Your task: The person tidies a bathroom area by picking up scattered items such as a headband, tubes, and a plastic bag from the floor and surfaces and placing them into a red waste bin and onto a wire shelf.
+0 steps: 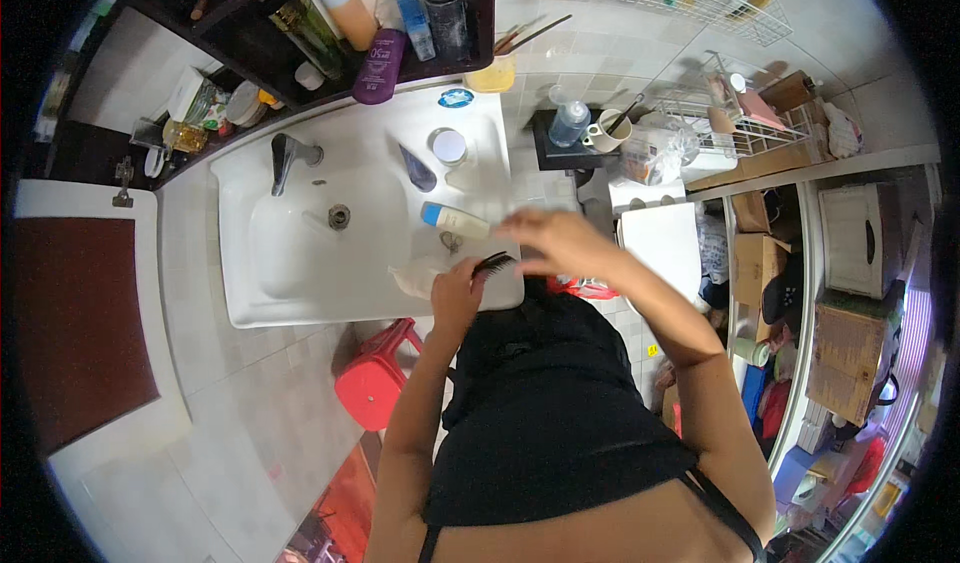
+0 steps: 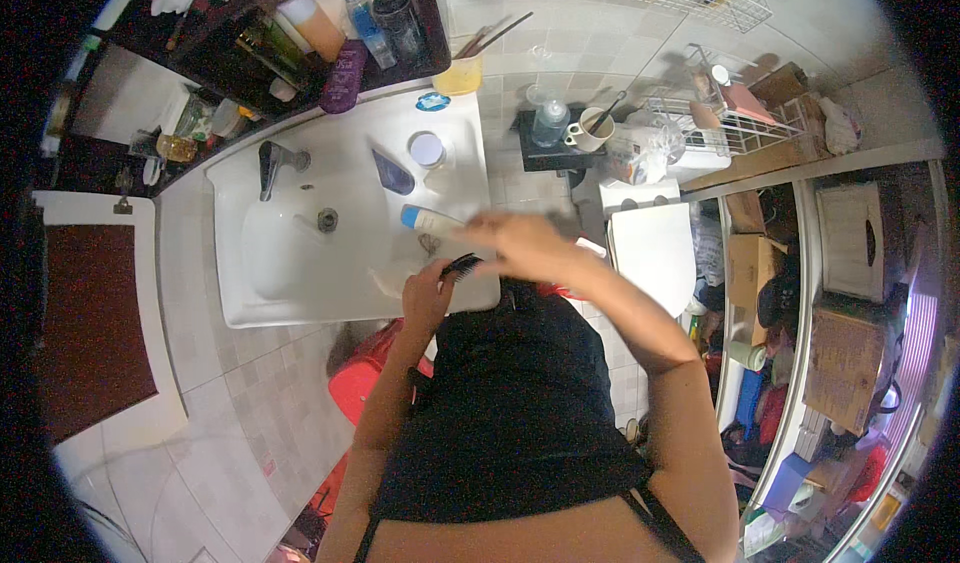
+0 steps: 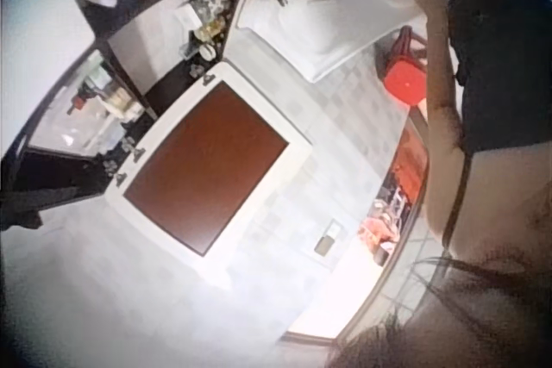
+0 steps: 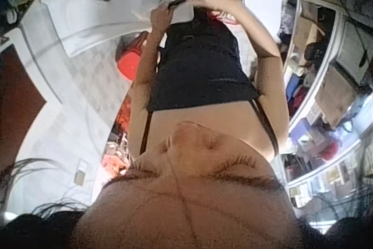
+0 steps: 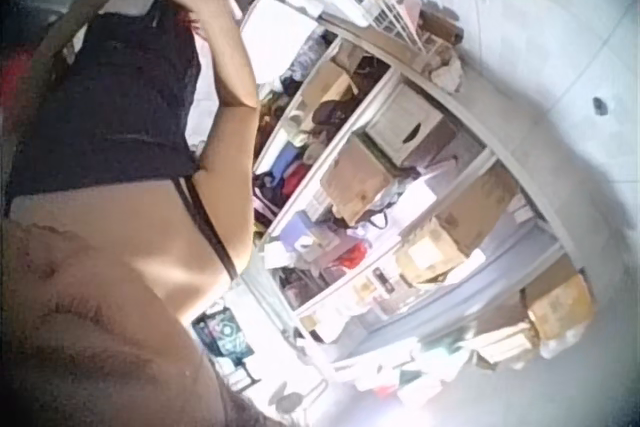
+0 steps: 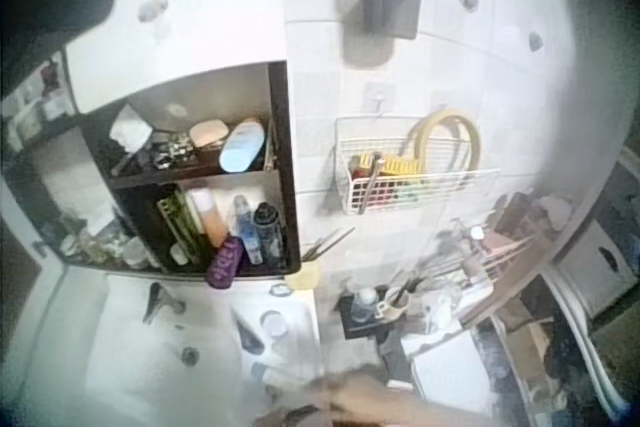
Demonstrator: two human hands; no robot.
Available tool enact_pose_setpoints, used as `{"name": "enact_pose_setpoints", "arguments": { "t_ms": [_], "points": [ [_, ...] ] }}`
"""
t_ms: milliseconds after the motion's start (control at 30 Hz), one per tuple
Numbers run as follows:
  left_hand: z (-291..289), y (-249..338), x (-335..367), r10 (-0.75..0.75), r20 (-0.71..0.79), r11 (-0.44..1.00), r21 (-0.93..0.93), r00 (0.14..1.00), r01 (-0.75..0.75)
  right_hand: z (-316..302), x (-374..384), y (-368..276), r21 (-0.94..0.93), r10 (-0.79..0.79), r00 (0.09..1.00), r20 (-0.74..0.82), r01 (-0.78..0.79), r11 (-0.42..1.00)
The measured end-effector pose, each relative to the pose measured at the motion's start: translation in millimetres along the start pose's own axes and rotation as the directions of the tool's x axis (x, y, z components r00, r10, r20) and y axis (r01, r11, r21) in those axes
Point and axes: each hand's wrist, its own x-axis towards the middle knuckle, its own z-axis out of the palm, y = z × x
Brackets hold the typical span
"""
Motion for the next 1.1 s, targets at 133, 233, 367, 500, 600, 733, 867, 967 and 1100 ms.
{"name": "enact_pose_setpoints", "arguments": {
  "t_ms": [133,233,367,500,600,733,867,967,1100],
  "points": [
    [-15,32,-2,0.004,-0.010,0.965,-0.264,1.000,-0.006,27,-11,2,0.032,0.049,0.995,0.088,-0.052,0.998],
    [-13,32,-9,-0.036,-0.056,0.933,-0.361,0.998,0.013,-45,-4,9,-0.174,-0.106,0.868,-0.486,0.022,0.984],
    [-12,13,-20,-0.037,-0.089,0.965,-0.261,0.995,0.013,-194,6,1,-0.305,-0.301,0.052,-0.952,-0.181,0.935],
    [-6,16,-19,-0.024,-0.011,0.971,-0.240,1.000,0.020,-283,15,-20,-0.177,-0.099,0.201,-0.975,-0.417,0.891],
    [-6,13,-25,-0.026,-0.055,0.976,-0.216,0.998,0.013,-273,33,-13,-0.325,-0.244,0.243,-0.939,-0.392,0.861],
    [-8,6,-36,-0.130,-0.058,0.962,-0.251,0.990,0.111,-165,53,15,-0.312,-0.250,0.289,-0.924,-0.194,0.930],
    [-14,4,-45,-0.152,-0.071,0.956,-0.262,0.986,0.129,-18,88,54,-0.113,-0.001,0.877,-0.481,-0.061,0.992],
    [-18,1,-55,-0.206,-0.038,0.955,-0.226,0.978,0.192,76,106,88,-0.177,0.125,0.973,-0.196,-0.160,0.971],
    [-20,-7,-75,-0.261,-0.062,0.945,-0.221,0.963,0.241,143,133,115,-0.238,0.247,0.962,-0.117,-0.268,0.933]
  ]
}}
